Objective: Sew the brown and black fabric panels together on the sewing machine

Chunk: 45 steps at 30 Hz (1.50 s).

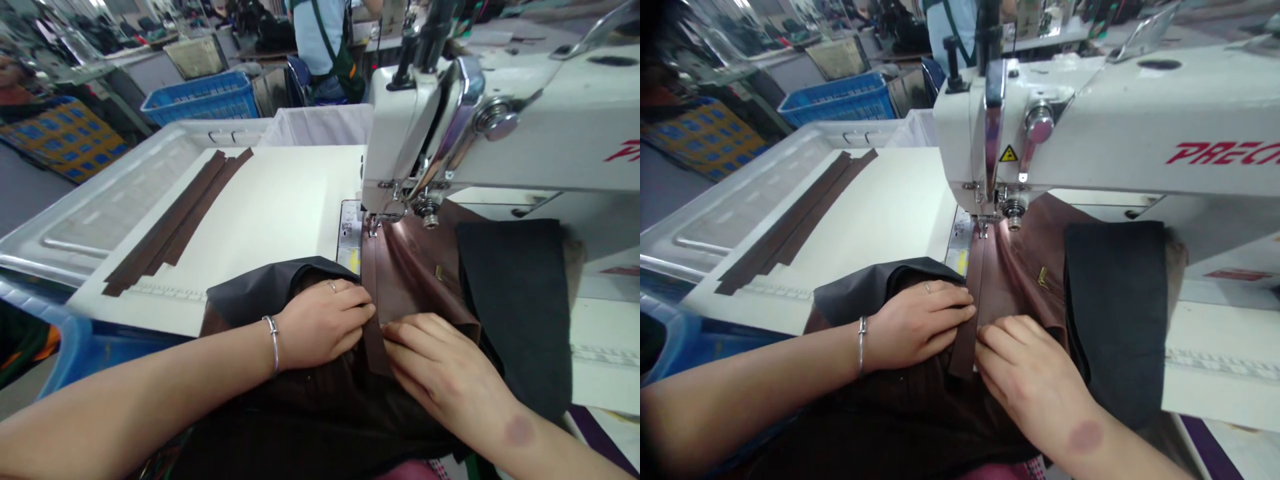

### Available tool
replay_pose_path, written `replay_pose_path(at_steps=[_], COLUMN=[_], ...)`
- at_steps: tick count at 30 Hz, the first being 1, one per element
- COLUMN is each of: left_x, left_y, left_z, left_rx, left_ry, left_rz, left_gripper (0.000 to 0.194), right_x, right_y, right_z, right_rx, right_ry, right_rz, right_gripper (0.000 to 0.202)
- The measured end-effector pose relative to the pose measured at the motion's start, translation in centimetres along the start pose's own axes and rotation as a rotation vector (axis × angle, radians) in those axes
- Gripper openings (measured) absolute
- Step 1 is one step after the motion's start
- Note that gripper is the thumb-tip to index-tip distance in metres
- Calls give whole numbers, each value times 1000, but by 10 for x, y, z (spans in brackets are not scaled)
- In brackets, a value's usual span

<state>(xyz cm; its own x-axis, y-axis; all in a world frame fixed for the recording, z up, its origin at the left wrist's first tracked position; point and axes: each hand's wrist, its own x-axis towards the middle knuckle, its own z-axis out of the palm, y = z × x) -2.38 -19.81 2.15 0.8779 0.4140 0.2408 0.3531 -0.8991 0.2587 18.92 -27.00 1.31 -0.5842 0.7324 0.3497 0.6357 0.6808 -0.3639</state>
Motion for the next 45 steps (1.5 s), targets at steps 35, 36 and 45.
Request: replay_pose_path(at_steps=[35,36,45], left_x=[50,50,43], left_y=[-88,-86,-57], left_z=[-7,-11,-15], left_rx=[83,90,85], left_ry=[-26,-76,-88], left_rz=[99,92,-90], left_gripper=[31,33,42], right_x=[57,59,69], right_y=[83,84,85], right_z=[-13,-14,-10], right_rx=[-117,-102,-65], right_ry=[-147,-151,-113], right_rz=[-85,-79,121], right_gripper=[22,23,20])
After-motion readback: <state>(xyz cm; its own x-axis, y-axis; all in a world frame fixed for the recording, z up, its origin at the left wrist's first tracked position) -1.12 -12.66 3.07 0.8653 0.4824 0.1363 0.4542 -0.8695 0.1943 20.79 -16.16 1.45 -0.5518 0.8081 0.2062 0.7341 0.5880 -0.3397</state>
